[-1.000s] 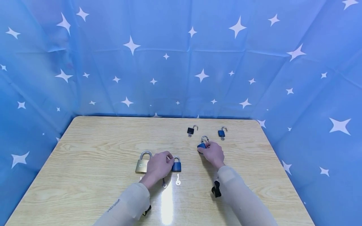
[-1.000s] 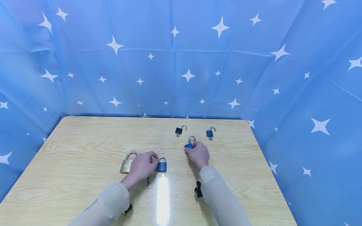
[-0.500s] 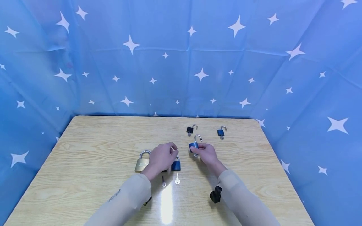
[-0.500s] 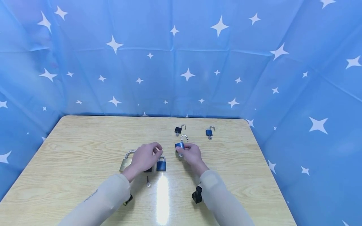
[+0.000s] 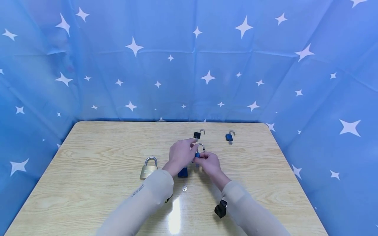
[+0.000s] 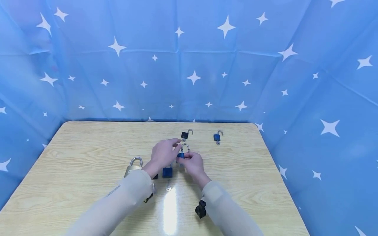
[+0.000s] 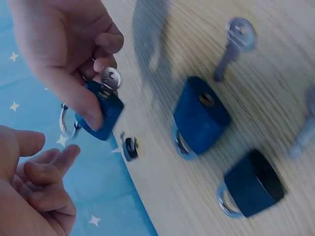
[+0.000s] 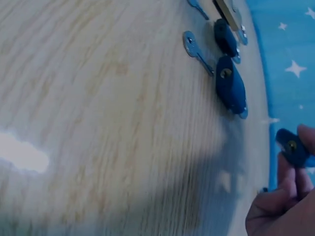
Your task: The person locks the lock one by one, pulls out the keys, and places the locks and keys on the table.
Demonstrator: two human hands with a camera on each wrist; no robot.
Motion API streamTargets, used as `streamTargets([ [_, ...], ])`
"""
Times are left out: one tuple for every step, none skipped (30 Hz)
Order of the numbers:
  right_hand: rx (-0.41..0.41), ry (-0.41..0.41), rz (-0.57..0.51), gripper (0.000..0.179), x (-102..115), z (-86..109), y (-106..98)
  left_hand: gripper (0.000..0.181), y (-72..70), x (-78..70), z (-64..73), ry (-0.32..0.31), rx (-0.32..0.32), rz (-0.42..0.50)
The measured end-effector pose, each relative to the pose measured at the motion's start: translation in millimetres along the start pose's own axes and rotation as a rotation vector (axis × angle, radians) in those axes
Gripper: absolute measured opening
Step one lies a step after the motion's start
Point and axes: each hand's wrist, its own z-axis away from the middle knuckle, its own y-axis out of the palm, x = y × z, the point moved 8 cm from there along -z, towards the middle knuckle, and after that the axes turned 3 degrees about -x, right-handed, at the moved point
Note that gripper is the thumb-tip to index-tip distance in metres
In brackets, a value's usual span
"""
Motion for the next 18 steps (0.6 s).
streamTargets([
  [-0.009, -0.012, 0.003, 0.016, 0.3, 0.2, 0.2, 0.032, 1.9, -2.9, -1.1, 0.0, 0.001, -0.012],
  [-0.02, -0.028, 0.011, 0.014, 0.9, 0.4, 0.2, 0.033, 3.6, -5.4, -2.1, -0.001, 0.001, -0.022],
  [-0.031, -0.04, 0.018, 0.011, 1.4, 0.7, -0.1, 0.034, 5.2, -7.7, -2.8, -0.003, 0.002, -0.03],
  [-0.043, -0.055, 0.029, 0.008, 2.4, 0.6, 0.0, 0.033, 6.0, -9.6, -3.2, -0.002, -0.002, -0.044],
  [-0.054, -0.066, 0.04, 0.007, 3.3, 1.0, -0.1, 0.033, 6.8, -10.9, -3.4, -0.002, -0.007, -0.055],
  [-0.062, -0.076, 0.053, 0.007, 4.1, 1.4, 0.0, 0.032, 7.1, -12.1, -3.5, -0.001, -0.014, -0.068],
  [-0.068, -0.083, 0.071, 0.007, 4.8, 2.2, 0.1, 0.03, 7.3, -12.8, -3.4, 0.0, -0.021, -0.074],
  [-0.071, -0.089, 0.086, 0.008, 5.6, 3.0, 0.0, 0.029, 7.7, -13.1, -3.1, 0.001, -0.027, -0.075],
  [-0.073, -0.093, 0.094, 0.009, 6.0, 3.8, 0.1, 0.028, 7.8, -13.2, -2.7, 0.003, -0.035, -0.08],
  [-0.073, -0.099, 0.099, 0.01, 6.5, 4.7, 0.2, 0.026, 7.7, -13.4, -2.4, 0.006, -0.043, -0.082],
  [-0.071, -0.1, 0.099, 0.009, 6.5, 5.6, 0.3, 0.025, 7.9, -13.0, -2.1, 0.007, -0.047, -0.081],
  [-0.068, -0.105, 0.1, 0.008, 6.6, 6.2, 0.3, 0.024, 8.2, -12.7, -1.9, 0.01, -0.046, -0.073],
  [-0.064, -0.109, 0.096, 0.007, 6.5, 6.6, 0.4, 0.024, 8.6, -12.3, -1.8, 0.014, -0.042, -0.064],
  [-0.06, -0.112, 0.09, 0.005, 6.5, 6.9, 0.2, 0.024, 9.0, -12.0, -1.7, 0.019, -0.036, -0.056],
  [-0.056, -0.115, 0.086, 0.004, 6.2, 7.0, 0.1, 0.023, 9.4, -11.8, -1.7, 0.025, -0.031, -0.044],
  [-0.049, -0.115, 0.082, 0.005, 6.0, 7.1, -0.1, 0.022, 9.8, -11.6, -1.8, 0.031, -0.023, -0.029],
  [-0.04, -0.115, 0.082, 0.007, 5.7, 7.1, -0.2, 0.022, 10.5, -11.1, -1.8, 0.037, -0.013, -0.01],
  [-0.03, -0.117, 0.088, 0.009, 5.5, 7.1, -0.4, 0.021, 11.1, -10.7, -2.0, 0.043, -0.003, 0.017],
])
